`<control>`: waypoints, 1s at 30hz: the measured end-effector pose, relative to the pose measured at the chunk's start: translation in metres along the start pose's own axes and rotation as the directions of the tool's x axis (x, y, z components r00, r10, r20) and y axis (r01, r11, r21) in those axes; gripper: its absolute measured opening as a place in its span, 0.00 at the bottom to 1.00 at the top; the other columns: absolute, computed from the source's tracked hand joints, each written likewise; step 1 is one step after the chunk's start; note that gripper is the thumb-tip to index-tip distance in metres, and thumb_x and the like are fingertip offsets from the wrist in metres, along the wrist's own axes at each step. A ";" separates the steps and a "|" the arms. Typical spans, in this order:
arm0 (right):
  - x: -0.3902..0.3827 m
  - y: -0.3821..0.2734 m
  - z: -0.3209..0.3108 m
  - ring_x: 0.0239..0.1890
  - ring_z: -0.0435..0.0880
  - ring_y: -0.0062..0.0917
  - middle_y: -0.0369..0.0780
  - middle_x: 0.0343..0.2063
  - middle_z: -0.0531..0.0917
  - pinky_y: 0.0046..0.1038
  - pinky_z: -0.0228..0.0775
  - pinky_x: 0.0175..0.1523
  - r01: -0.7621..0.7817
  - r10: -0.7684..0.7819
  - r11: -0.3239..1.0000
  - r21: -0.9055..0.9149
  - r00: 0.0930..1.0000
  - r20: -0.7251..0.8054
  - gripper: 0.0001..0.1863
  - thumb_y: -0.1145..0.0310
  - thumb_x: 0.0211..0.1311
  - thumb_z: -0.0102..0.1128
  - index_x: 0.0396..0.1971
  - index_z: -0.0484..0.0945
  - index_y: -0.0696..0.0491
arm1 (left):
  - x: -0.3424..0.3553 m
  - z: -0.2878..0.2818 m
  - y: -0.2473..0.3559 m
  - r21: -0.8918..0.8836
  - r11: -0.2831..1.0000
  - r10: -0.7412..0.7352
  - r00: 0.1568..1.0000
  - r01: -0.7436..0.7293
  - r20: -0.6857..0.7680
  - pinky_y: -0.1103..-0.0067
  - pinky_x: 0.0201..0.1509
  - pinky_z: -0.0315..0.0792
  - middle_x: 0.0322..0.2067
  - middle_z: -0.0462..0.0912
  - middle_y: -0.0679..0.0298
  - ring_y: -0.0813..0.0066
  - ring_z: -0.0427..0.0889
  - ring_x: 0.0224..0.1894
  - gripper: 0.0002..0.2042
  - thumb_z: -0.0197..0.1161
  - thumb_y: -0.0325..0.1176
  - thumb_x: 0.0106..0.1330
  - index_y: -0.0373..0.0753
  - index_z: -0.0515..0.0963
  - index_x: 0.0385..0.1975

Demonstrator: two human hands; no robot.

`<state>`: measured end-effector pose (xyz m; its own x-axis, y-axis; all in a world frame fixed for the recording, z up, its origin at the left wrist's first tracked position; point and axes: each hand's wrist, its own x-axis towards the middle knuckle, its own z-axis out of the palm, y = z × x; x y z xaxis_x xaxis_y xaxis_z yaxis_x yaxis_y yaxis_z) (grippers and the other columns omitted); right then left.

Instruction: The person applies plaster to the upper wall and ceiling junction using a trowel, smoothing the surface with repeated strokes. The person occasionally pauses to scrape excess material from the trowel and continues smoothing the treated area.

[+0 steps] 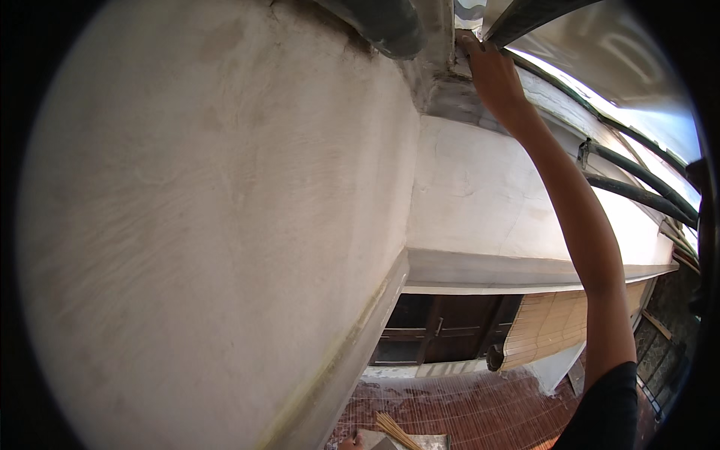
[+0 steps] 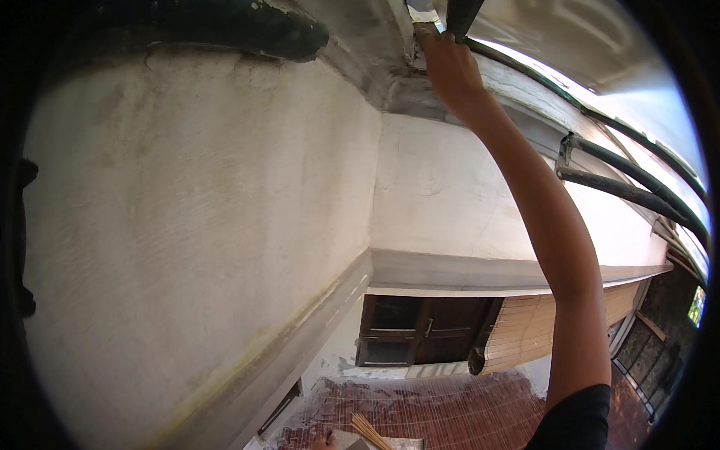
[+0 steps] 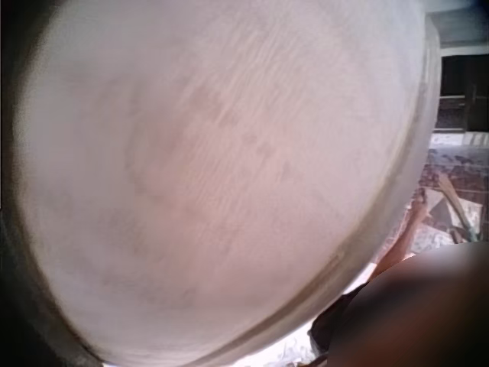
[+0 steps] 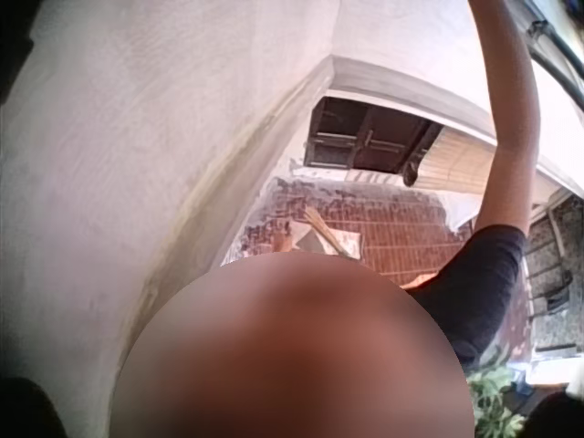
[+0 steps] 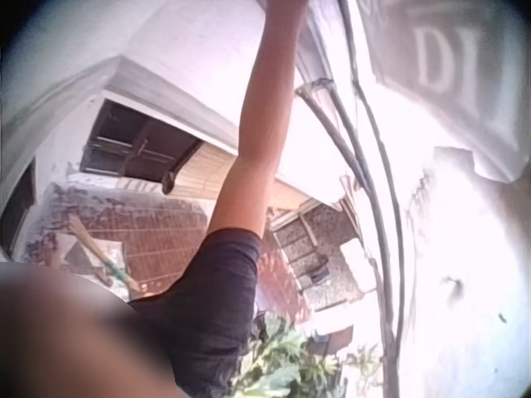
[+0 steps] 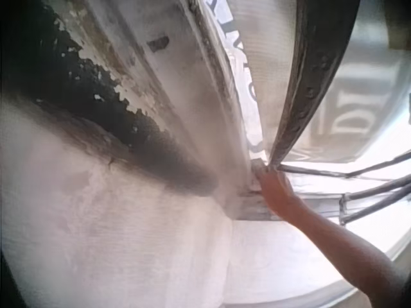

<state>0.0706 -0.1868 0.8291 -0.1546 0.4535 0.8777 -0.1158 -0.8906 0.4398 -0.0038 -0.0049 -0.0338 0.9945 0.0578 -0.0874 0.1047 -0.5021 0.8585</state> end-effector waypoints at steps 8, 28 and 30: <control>0.023 0.006 0.007 0.37 0.86 0.38 0.48 0.30 0.81 0.35 0.81 0.42 0.285 -0.286 0.931 -0.227 0.958 0.029 0.16 0.85 0.52 0.58 0.44 0.75 0.60 | 0.000 -0.002 -0.001 0.007 0.999 -0.037 0.999 0.037 0.022 0.58 0.60 0.69 0.53 0.80 0.42 0.48 0.78 0.58 0.33 0.43 0.61 0.74 0.36 0.74 0.61; 0.030 0.022 0.033 0.43 0.83 0.33 0.44 0.37 0.81 0.31 0.76 0.44 0.207 -0.192 0.911 -0.357 0.978 0.077 0.08 0.71 0.54 0.62 0.35 0.79 0.54 | -0.007 -0.003 -0.002 0.007 0.999 0.041 0.999 -0.041 -0.035 0.55 0.54 0.72 0.44 0.82 0.39 0.41 0.81 0.48 0.24 0.46 0.49 0.76 0.38 0.76 0.59; 0.034 0.024 0.034 0.43 0.82 0.33 0.44 0.36 0.80 0.30 0.76 0.44 0.237 -0.232 0.907 -0.349 0.971 0.057 0.09 0.71 0.53 0.62 0.35 0.79 0.55 | -0.007 -0.002 -0.003 0.010 0.998 0.058 0.997 -0.057 -0.045 0.55 0.54 0.73 0.43 0.82 0.39 0.40 0.81 0.47 0.23 0.46 0.48 0.76 0.38 0.76 0.59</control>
<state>0.0959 -0.1941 0.8767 -0.0677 0.6448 0.7613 -0.4838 -0.6886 0.5402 -0.0110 -0.0016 -0.0347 0.9976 0.0675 -0.0150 0.0476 -0.5130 0.8571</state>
